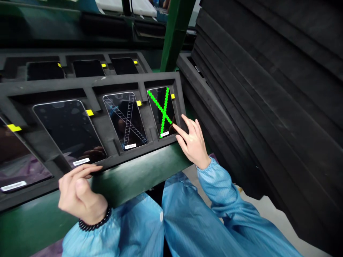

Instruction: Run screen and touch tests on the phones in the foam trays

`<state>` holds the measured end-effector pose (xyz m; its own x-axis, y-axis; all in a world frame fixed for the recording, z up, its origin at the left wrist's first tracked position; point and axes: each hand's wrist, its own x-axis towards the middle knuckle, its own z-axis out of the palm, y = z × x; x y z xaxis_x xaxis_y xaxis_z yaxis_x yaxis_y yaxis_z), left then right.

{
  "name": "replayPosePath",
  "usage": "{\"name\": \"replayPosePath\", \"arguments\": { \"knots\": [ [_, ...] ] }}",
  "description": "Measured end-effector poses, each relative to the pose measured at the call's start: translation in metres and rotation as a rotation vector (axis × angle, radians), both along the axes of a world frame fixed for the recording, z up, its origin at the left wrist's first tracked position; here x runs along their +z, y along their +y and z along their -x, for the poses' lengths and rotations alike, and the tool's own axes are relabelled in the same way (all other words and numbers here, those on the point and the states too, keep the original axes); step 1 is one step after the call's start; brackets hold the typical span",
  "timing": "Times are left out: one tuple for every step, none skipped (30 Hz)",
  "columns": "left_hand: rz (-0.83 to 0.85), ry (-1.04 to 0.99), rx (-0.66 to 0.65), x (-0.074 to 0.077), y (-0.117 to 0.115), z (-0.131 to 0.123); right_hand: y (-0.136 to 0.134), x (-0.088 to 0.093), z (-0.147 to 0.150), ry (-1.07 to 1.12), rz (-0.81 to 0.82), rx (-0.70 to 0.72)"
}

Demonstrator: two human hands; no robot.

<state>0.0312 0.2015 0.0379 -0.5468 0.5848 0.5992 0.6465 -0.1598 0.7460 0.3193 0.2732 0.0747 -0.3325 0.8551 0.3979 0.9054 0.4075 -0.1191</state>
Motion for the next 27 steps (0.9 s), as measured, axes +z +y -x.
{"name": "replayPosePath", "arguments": {
  "knots": [
    [-0.009,-0.003,-0.001,0.0,0.0,0.0,-0.002,0.0,-0.001,-0.002,-0.002,-0.002],
    [-0.014,-0.006,-0.004,0.0,0.001,0.0,-0.003,0.001,-0.002,-0.002,-0.006,-0.003],
    [-0.016,-0.006,-0.005,0.001,0.001,-0.001,-0.004,0.002,-0.002,0.001,-0.013,-0.005],
    [-0.018,-0.004,-0.005,0.001,0.001,-0.001,-0.005,0.003,-0.002,0.006,-0.021,-0.006],
    [-0.017,-0.004,-0.003,0.001,0.001,-0.001,-0.005,0.004,-0.002,0.012,-0.033,-0.009],
    [-0.012,-0.005,-0.001,0.001,0.001,-0.001,-0.005,0.005,-0.001,0.019,-0.046,-0.012],
    [-0.008,-0.006,0.004,0.001,0.0,-0.001,-0.004,0.006,-0.001,0.023,-0.059,-0.016],
    [-0.006,-0.009,0.006,0.001,0.0,-0.001,-0.003,0.007,0.0,0.025,-0.07,-0.02],
    [-0.007,-0.013,0.005,0.0,0.0,-0.001,-0.002,0.008,0.001,0.023,-0.08,-0.024],
    [-0.006,-0.016,0.001,0.0,-0.001,-0.001,-0.001,0.009,0.001,0.018,-0.089,-0.028],
    [-0.005,-0.019,-0.001,0.0,-0.001,-0.001,0.001,0.01,0.002,0.009,-0.096,-0.033],
    [-0.003,-0.021,-0.004,-0.001,-0.002,0.0,0.002,0.01,0.002,0.0,-0.101,-0.035],
    [0.0,-0.025,-0.004,-0.001,-0.002,0.0,0.004,0.011,0.003,-0.005,-0.105,-0.036],
    [0.005,-0.029,-0.002,-0.001,-0.002,0.0,0.006,0.012,0.003,-0.004,-0.113,-0.035],
    [0.009,-0.032,0.001,-0.001,-0.002,0.0,0.008,0.014,0.003,0.009,-0.128,-0.036],
    [0.013,-0.032,0.001,-0.001,-0.003,0.0,0.01,0.016,0.004,0.036,-0.149,-0.037],
    [0.016,-0.032,-0.004,-0.001,-0.002,0.0,0.013,0.018,0.005,0.076,-0.178,-0.037],
    [0.017,-0.033,-0.01,-0.001,-0.002,0.0,0.017,0.021,0.007,0.122,-0.206,-0.034],
    [0.015,-0.033,-0.018,-0.001,-0.002,0.0,0.022,0.024,0.011,0.165,-0.226,-0.023],
    [0.012,-0.035,-0.027,0.0,-0.002,0.0,0.027,0.027,0.015,0.197,-0.233,-0.001],
    [0.008,-0.035,-0.035,0.0,-0.002,0.0,0.033,0.03,0.021,0.213,-0.225,0.031],
    [0.008,-0.034,-0.041,0.0,-0.002,0.001,0.039,0.032,0.027,0.213,-0.206,0.065],
    [0.007,-0.029,-0.046,0.0,-0.002,0.001,0.046,0.035,0.034,0.2,-0.18,0.094],
    [0.01,-0.023,-0.051,0.001,-0.003,0.001,0.054,0.037,0.041,0.179,-0.154,0.117],
    [0.017,-0.019,-0.057,0.001,-0.004,0.002,0.061,0.04,0.048,0.156,-0.132,0.133],
    [0.03,-0.019,-0.065,0.001,-0.004,0.002,0.067,0.042,0.055,0.133,-0.114,0.147],
    [0.046,-0.021,-0.076,0.001,-0.005,0.002,0.073,0.043,0.061,0.11,-0.1,0.163]
  ]
}}
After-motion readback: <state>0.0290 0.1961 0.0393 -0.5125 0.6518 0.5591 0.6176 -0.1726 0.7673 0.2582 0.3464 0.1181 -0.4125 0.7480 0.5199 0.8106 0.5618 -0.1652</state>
